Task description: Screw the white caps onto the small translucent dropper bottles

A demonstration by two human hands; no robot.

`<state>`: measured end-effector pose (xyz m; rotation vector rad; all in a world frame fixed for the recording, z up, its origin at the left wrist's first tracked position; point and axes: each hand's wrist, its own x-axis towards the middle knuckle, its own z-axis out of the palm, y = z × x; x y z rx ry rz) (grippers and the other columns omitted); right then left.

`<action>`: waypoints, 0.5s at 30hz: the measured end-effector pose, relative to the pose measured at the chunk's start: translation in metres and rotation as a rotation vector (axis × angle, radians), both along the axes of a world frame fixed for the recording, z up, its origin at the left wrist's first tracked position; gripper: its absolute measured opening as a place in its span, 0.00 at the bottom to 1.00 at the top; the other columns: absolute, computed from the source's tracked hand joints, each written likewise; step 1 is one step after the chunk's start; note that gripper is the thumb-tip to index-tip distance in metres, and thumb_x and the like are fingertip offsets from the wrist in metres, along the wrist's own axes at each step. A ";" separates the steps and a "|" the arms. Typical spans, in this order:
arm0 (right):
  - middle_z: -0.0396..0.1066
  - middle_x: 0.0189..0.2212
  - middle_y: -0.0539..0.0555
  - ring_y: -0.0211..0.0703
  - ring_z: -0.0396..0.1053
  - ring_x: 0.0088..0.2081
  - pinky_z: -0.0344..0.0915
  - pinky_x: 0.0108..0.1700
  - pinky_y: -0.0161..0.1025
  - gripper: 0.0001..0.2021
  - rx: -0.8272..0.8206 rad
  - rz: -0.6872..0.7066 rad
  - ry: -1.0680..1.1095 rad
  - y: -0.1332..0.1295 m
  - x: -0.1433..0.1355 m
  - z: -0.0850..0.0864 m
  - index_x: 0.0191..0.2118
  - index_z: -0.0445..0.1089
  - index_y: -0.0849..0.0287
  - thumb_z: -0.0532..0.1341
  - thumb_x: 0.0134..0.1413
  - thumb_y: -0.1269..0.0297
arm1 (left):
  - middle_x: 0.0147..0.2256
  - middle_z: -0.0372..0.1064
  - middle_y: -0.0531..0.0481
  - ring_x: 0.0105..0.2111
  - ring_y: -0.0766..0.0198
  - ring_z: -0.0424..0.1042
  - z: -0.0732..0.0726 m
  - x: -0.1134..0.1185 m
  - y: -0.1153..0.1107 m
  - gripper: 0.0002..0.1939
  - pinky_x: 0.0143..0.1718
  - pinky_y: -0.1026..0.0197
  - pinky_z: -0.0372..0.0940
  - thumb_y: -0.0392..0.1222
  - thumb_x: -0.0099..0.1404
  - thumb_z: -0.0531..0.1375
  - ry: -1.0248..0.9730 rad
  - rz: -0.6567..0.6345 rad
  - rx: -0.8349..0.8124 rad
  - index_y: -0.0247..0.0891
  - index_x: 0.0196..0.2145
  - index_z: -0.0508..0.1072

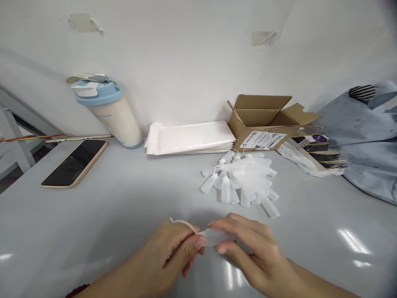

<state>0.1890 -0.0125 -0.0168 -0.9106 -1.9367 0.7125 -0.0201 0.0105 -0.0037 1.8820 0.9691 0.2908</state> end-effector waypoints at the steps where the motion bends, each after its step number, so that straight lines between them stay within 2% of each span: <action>1: 0.67 0.23 0.51 0.39 0.64 0.23 0.62 0.23 0.35 0.11 0.008 -0.011 -0.013 -0.001 0.000 0.000 0.48 0.70 0.64 0.56 0.65 0.66 | 0.21 0.68 0.56 0.26 0.66 0.70 -0.002 0.000 -0.001 0.23 0.36 0.65 0.62 0.46 0.73 0.43 -0.007 0.003 0.068 0.40 0.22 0.62; 5: 0.66 0.21 0.51 0.39 0.62 0.22 0.61 0.22 0.35 0.11 0.017 -0.017 -0.018 -0.003 0.001 0.000 0.45 0.72 0.68 0.56 0.65 0.65 | 0.20 0.66 0.56 0.22 0.67 0.68 -0.006 0.001 -0.003 0.20 0.29 0.66 0.61 0.40 0.73 0.44 -0.017 -0.001 0.287 0.40 0.23 0.61; 9: 0.70 0.21 0.53 0.37 0.63 0.21 0.62 0.22 0.34 0.14 -0.120 -0.038 -0.016 -0.005 0.000 0.003 0.41 0.74 0.69 0.58 0.64 0.62 | 0.22 0.65 0.57 0.21 0.67 0.67 -0.008 0.000 -0.004 0.16 0.28 0.66 0.60 0.37 0.72 0.45 -0.015 -0.005 0.441 0.40 0.25 0.62; 12: 0.70 0.20 0.50 0.36 0.62 0.20 0.61 0.21 0.32 0.14 -0.244 -0.070 -0.050 -0.002 -0.003 0.004 0.39 0.76 0.65 0.58 0.63 0.59 | 0.23 0.66 0.57 0.23 0.67 0.67 -0.010 0.000 -0.005 0.15 0.30 0.66 0.60 0.36 0.71 0.45 0.009 0.000 0.443 0.40 0.27 0.62; 15: 0.69 0.19 0.48 0.35 0.62 0.19 0.59 0.19 0.31 0.12 -0.327 -0.065 -0.098 0.003 -0.005 0.005 0.39 0.76 0.60 0.57 0.64 0.60 | 0.22 0.64 0.57 0.22 0.67 0.65 -0.009 0.002 -0.004 0.18 0.29 0.65 0.59 0.38 0.72 0.44 0.042 0.032 0.348 0.40 0.25 0.62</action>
